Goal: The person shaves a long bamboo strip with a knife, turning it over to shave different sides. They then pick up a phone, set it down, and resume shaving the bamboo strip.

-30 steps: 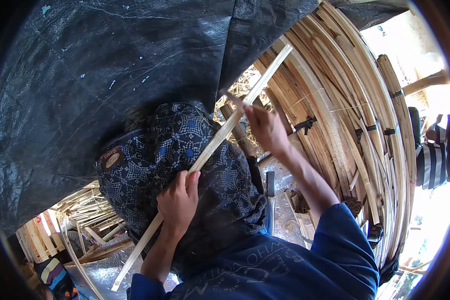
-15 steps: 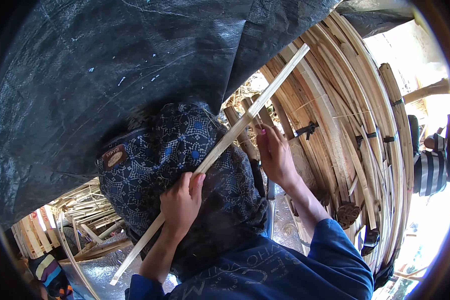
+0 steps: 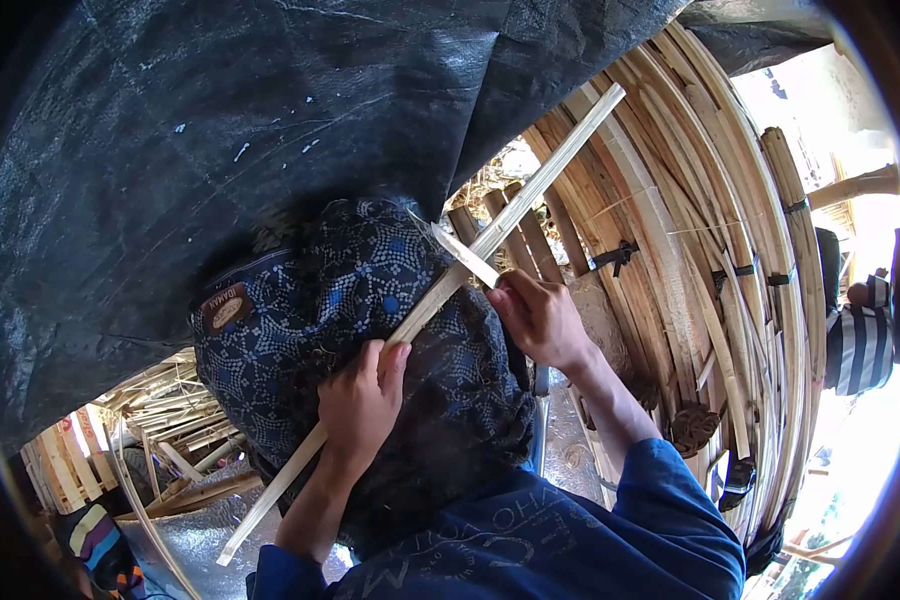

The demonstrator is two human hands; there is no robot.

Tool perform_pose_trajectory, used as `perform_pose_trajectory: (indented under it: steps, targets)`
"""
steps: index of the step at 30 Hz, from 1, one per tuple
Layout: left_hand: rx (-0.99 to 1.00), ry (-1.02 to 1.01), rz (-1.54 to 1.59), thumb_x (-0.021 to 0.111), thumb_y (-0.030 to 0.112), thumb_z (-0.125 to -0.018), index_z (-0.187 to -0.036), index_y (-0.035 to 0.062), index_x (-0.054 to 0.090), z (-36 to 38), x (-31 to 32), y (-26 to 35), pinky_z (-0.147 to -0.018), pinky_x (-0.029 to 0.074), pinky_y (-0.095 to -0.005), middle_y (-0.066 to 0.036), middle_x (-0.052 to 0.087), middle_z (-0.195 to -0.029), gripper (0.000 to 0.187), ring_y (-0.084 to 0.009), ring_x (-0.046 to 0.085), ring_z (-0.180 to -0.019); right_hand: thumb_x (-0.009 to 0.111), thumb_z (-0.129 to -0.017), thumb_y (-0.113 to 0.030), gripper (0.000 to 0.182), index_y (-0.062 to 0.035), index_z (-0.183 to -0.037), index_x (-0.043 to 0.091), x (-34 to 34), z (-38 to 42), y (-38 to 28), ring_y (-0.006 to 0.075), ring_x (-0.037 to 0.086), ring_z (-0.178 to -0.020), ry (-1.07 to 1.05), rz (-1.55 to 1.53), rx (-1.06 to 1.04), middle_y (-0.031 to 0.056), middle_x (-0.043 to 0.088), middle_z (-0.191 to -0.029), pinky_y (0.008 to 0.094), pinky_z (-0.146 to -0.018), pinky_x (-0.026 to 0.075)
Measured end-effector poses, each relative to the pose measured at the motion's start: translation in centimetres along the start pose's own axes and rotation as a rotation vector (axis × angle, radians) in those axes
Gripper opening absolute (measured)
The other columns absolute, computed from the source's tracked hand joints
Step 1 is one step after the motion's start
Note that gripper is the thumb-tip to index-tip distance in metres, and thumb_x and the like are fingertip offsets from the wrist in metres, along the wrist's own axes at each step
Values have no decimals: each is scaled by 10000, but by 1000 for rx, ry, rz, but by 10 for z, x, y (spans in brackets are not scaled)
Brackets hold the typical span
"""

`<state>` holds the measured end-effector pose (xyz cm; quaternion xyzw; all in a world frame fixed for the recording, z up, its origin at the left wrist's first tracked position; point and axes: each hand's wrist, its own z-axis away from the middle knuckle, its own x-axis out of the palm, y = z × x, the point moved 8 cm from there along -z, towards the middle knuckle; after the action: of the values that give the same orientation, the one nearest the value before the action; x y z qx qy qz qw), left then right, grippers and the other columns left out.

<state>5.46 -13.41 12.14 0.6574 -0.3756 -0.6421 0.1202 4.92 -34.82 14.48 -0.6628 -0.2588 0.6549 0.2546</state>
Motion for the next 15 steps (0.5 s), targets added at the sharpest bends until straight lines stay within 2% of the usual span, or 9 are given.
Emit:
perform_pose_trajectory:
  steps: [2,4,5,7,9,10,13,14,15]
  targets:
    - [-1,3,-5,580,295,-954,-871,92,614,1,0,0,-457,479,-345,-72,658,-634,222,-259,643,-520,562,-967,-212,223,-5,-890,593,2,2,-6,238,601,-490,5,-37,-68,118,579,-591,375,-487,467]
    - [10,0,3,581,295,-954,-878,97,611,0,0,0,-456,479,-343,-71,660,-638,215,-254,645,-523,566,-962,-218,215,-19,-891,611,22,9,-11,224,631,-505,-138,-101,-94,114,618,-584,370,-475,506]
    - [11,1,3,581,295,-954,-878,97,611,0,0,0,-456,479,-343,-71,660,-638,215,-254,645,-523,565,-963,-215,225,-20,-867,620,26,11,-19,214,623,-492,-119,-71,-196,107,617,-585,355,-447,500]
    - [19,-6,-14,578,295,-956,-883,100,608,1,0,0,-459,480,-342,-69,662,-645,210,-249,647,-528,562,-968,-229,250,-15,-854,625,23,7,-13,190,610,-480,-23,-41,-228,95,613,-580,347,-426,491]
    - [12,-19,-16,576,295,-957,-883,101,608,0,0,0,-459,479,-341,-68,662,-647,210,-247,648,-530,559,-971,-233,261,-11,-856,633,-8,-6,21,170,602,-479,119,-41,88,95,614,-586,327,-413,475]
    - [6,-28,-15,575,296,-958,-884,101,607,0,1,0,-459,479,-341,-67,662,-649,211,-244,648,-532,548,-975,-238,286,-4,-832,631,-20,-11,33,158,598,-481,100,-17,248,106,616,-599,313,-398,457]
    - [29,-6,-27,572,297,-960,-884,101,606,1,0,1,-456,477,-336,-64,660,-648,213,-239,647,-528,563,-967,-264,313,-2,-805,616,13,2,6,236,621,-489,6,-34,59,121,592,-558,392,-485,493]
    - [30,-9,-27,572,297,-960,-884,101,606,1,1,1,-456,477,-336,-64,660,-648,213,-239,647,-528,576,-959,-251,255,-17,-868,619,35,10,-17,287,647,-554,-108,-41,-209,138,589,-573,426,-544,506]
    - [42,5,-17,573,297,-959,-882,100,605,1,1,1,-452,475,-333,-63,660,-648,214,-238,646,-525,574,-958,-244,231,-25,-899,614,47,16,-21,292,641,-554,-123,-40,-244,139,584,-581,427,-534,500]
